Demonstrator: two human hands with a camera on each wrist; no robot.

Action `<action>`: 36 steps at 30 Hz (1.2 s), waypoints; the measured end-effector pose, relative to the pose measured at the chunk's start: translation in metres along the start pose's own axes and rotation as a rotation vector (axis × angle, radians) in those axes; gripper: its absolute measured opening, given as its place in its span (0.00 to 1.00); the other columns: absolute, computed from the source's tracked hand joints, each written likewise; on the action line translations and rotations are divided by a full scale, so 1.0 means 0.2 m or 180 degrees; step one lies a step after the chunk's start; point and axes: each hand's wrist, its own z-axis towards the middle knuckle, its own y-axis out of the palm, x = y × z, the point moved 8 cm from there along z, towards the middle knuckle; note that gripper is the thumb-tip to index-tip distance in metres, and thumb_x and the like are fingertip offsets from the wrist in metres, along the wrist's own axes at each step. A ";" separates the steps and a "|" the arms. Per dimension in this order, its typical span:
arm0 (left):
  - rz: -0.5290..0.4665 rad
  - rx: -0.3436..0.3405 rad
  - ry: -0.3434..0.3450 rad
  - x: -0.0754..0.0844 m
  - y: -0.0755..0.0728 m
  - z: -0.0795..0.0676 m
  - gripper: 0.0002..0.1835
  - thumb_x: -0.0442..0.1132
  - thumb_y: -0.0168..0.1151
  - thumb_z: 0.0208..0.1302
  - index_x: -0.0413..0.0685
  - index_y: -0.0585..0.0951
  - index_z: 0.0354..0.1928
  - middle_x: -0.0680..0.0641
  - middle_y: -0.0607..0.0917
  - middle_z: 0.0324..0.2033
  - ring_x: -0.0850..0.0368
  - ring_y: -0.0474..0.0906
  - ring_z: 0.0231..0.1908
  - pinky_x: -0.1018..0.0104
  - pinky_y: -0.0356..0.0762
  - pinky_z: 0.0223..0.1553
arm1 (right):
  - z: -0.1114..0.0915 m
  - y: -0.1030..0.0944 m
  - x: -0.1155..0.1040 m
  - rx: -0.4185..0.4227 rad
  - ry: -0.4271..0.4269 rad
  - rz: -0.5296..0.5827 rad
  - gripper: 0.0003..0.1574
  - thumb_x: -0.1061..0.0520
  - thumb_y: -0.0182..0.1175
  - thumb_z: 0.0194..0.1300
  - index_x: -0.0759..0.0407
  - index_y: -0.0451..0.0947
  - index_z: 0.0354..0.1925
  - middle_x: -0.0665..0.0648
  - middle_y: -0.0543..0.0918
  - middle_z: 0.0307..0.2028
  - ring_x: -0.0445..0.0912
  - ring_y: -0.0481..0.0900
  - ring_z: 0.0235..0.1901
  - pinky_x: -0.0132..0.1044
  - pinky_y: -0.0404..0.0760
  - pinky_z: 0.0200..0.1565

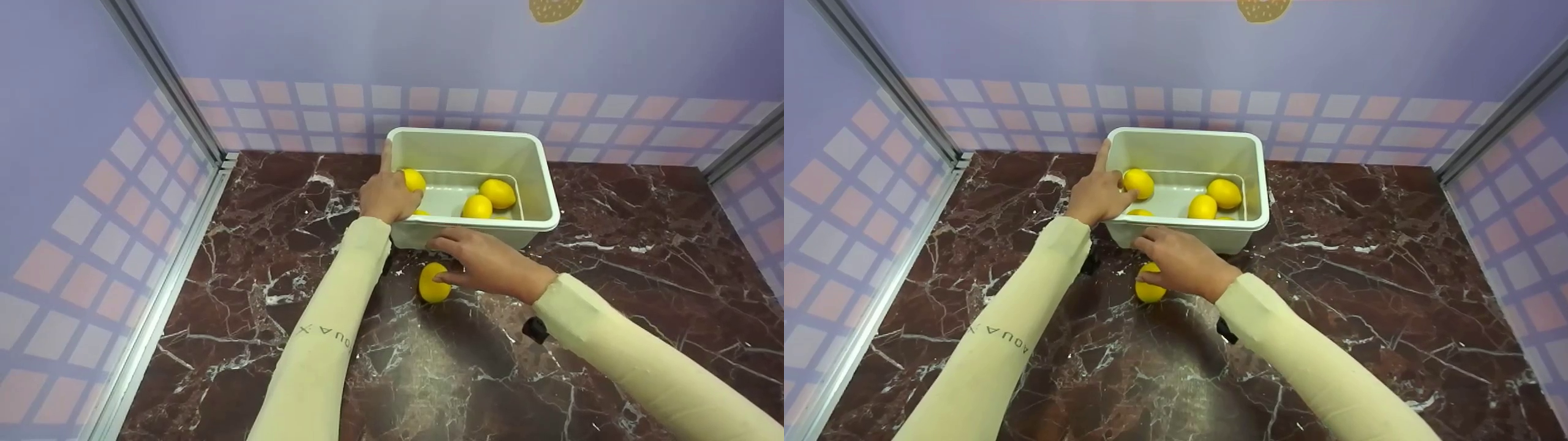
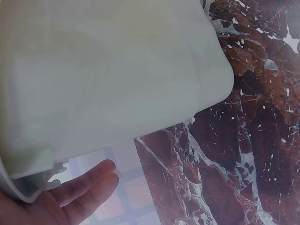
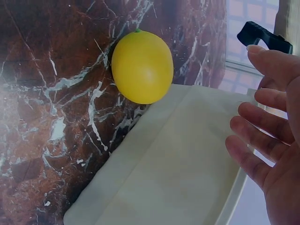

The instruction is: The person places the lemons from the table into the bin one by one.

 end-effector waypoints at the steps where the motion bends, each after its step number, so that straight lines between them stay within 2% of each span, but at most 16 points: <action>1: 0.0002 -0.0003 -0.0005 0.00 0.00 0.00 0.33 0.57 0.55 0.58 0.45 0.77 0.62 0.54 0.39 0.78 0.45 0.81 0.41 0.49 0.80 0.40 | 0.00 0.01 0.00 0.0005 -0.0015 -0.0015 0.29 0.43 0.64 0.62 0.55 0.76 0.57 0.54 0.79 0.53 0.47 0.79 0.50 0.43 0.79 0.55; 11: 0.0040 -0.0013 0.0024 0.00 0.01 0.01 0.33 0.57 0.55 0.60 0.45 0.77 0.62 0.52 0.39 0.78 0.45 0.81 0.40 0.50 0.80 0.40 | 0.01 0.07 -0.01 -0.0005 -0.0073 -0.0008 0.27 0.47 0.67 0.60 0.57 0.77 0.54 0.54 0.79 0.49 0.47 0.79 0.47 0.42 0.80 0.51; 19: 0.0028 -0.0022 0.0006 0.00 0.00 0.00 0.34 0.57 0.55 0.59 0.46 0.75 0.64 0.53 0.39 0.78 0.45 0.81 0.40 0.49 0.80 0.40 | 0.02 0.12 -0.02 -0.0039 -0.0107 -0.0057 0.28 0.44 0.66 0.60 0.58 0.78 0.53 0.56 0.80 0.48 0.48 0.80 0.44 0.43 0.81 0.48; 36: 0.0000 0.0013 0.0042 0.00 0.00 -0.01 0.32 0.57 0.55 0.59 0.47 0.77 0.62 0.53 0.40 0.78 0.44 0.82 0.39 0.49 0.81 0.39 | 0.03 0.24 -0.01 -0.0114 -0.0115 0.0071 0.28 0.49 0.68 0.57 0.59 0.78 0.54 0.58 0.80 0.50 0.49 0.79 0.47 0.43 0.80 0.50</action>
